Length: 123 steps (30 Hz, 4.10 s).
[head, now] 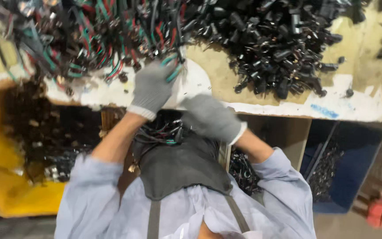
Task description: The person sits at a workbench and uses a handheld wire stripper to strip insulation from the ends of electrical wires. They repeatedly pick up a wire, operate the stripping tool on its end, and place the processed wire aside, working through a pile of wires one at a time.
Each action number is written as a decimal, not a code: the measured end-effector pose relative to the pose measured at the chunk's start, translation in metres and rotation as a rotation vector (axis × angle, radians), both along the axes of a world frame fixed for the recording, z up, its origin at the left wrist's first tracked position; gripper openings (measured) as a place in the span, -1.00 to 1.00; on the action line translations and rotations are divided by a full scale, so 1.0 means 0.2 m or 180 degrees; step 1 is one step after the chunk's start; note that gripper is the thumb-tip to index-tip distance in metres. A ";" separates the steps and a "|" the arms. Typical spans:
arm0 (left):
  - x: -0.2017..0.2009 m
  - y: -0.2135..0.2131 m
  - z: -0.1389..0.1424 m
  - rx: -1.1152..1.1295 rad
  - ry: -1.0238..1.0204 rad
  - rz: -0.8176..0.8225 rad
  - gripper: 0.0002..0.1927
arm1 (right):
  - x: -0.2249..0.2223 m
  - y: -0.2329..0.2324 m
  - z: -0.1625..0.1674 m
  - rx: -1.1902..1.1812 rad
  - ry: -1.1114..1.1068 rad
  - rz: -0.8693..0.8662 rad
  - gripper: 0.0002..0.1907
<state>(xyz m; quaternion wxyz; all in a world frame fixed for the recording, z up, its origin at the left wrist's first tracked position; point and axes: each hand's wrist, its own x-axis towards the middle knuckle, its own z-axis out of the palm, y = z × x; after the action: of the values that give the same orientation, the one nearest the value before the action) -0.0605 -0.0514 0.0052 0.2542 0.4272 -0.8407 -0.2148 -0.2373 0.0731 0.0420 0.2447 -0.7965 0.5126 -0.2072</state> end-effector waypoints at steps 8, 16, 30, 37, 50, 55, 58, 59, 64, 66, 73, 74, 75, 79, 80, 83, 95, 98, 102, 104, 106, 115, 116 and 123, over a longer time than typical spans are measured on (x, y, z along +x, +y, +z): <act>0.22 0.31 -0.08 0.0364 -0.0456 0.0482 -0.86 | -0.43 -0.56 -0.06 -0.1905 0.2198 -0.1767 -0.52; 0.11 0.27 0.00 0.0710 -0.0509 0.0529 -0.79 | -0.40 -0.46 0.04 -0.2143 0.0406 -0.1506 -0.57; 0.12 0.19 0.22 0.0549 0.0374 0.0242 -0.70 | 0.00 -0.06 0.02 -0.0832 -0.0969 -0.1132 -0.66; 0.28 0.28 0.50 0.2961 0.1511 -0.0413 -0.50 | -0.02 -0.06 0.03 -0.0430 -0.1035 0.0002 -0.49; 0.28 0.19 0.54 0.0998 0.1425 -0.0450 -0.65 | 0.02 -0.03 -0.17 0.0071 -0.1147 0.0058 -0.48; 0.26 0.25 0.44 0.2083 0.0906 -0.0158 -0.77 | 0.02 -0.02 -0.17 -0.0104 -0.1084 0.0038 -0.45; 0.23 0.30 0.37 0.2663 0.1328 0.0039 -0.78 | 0.03 -0.01 -0.19 -0.0139 -0.0962 0.0095 -0.35; 0.23 0.33 0.35 0.2956 0.1512 0.0148 -0.79 | 0.03 -0.02 -0.19 -0.0165 -0.0875 0.0146 -0.30; 0.22 0.40 0.24 0.2841 0.1757 0.0274 -0.79 | 0.01 -0.03 -0.21 -0.0026 -0.1161 0.0088 -0.25; 0.20 0.41 0.21 0.3075 0.1900 0.0313 -0.79 | 0.01 -0.03 -0.22 -0.0122 -0.1238 0.0057 -0.22; 0.23 0.25 0.42 0.1663 0.1808 -0.0330 -0.79 | 0.04 -0.01 -0.17 0.0364 -0.1173 -0.0161 -0.44; 0.26 0.24 0.46 0.1590 0.1995 -0.0202 -0.80 | 0.05 -0.01 -0.15 0.0295 -0.1084 -0.0139 -0.50; 0.29 0.25 0.48 0.1394 0.2398 0.0033 -0.80 | 0.06 -0.01 -0.14 0.0208 -0.1005 -0.0120 -0.54; 0.33 0.45 0.35 0.1264 0.3397 -0.0090 -0.80 | 0.15 0.03 -0.12 0.0147 -0.0242 0.0292 -0.60; 0.30 0.52 0.27 0.1468 0.3212 -0.0511 -0.80 | 0.17 0.04 -0.14 0.0276 0.0040 0.0511 -0.63; 0.31 0.69 0.09 0.1883 0.2731 -0.1889 -0.80 | 0.19 0.11 -0.19 0.0407 0.0288 0.0856 -0.60; 0.05 0.18 0.13 0.0073 -0.0442 -0.0030 -0.76 | 0.16 0.13 -0.17 -0.0119 0.0214 0.1229 -0.48; 0.05 0.15 -0.04 0.0235 -0.0213 -0.0059 -0.63 | 0.13 0.15 -0.18 0.0433 0.0993 0.1497 -0.62; 0.13 0.19 -0.13 0.0435 -0.0316 0.0228 -0.83 | 0.10 0.21 -0.19 0.1312 0.0575 0.1341 -0.46; 0.18 0.20 -0.13 0.0727 -0.0263 0.0346 -0.86 | 0.06 0.21 -0.16 0.1265 0.0084 0.1205 -0.47; 0.20 0.20 -0.12 0.0811 -0.0342 0.0257 -0.84 | -0.01 0.14 -0.09 0.1016 -0.0139 0.0696 -0.50; 0.14 0.18 -0.07 0.0972 -0.0871 0.0318 -0.77 | -0.61 -0.54 -0.01 -0.1875 0.3243 -0.0237 -0.93; 0.13 0.18 -0.06 0.1030 -0.0923 0.0409 -0.77 | -0.63 -0.56 -0.01 -0.1861 0.3303 0.0024 -0.99; 0.16 0.18 -0.06 0.0951 -0.0340 0.0499 -0.57 | -0.47 -0.54 0.06 -0.1224 -0.0790 -0.0983 -0.68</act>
<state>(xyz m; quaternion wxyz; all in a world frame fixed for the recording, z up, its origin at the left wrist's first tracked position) -0.0275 -0.0157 -0.0065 0.1588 0.5353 -0.7758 -0.2938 -0.3312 -0.0350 0.0535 0.1155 -0.7093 0.5452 -0.4316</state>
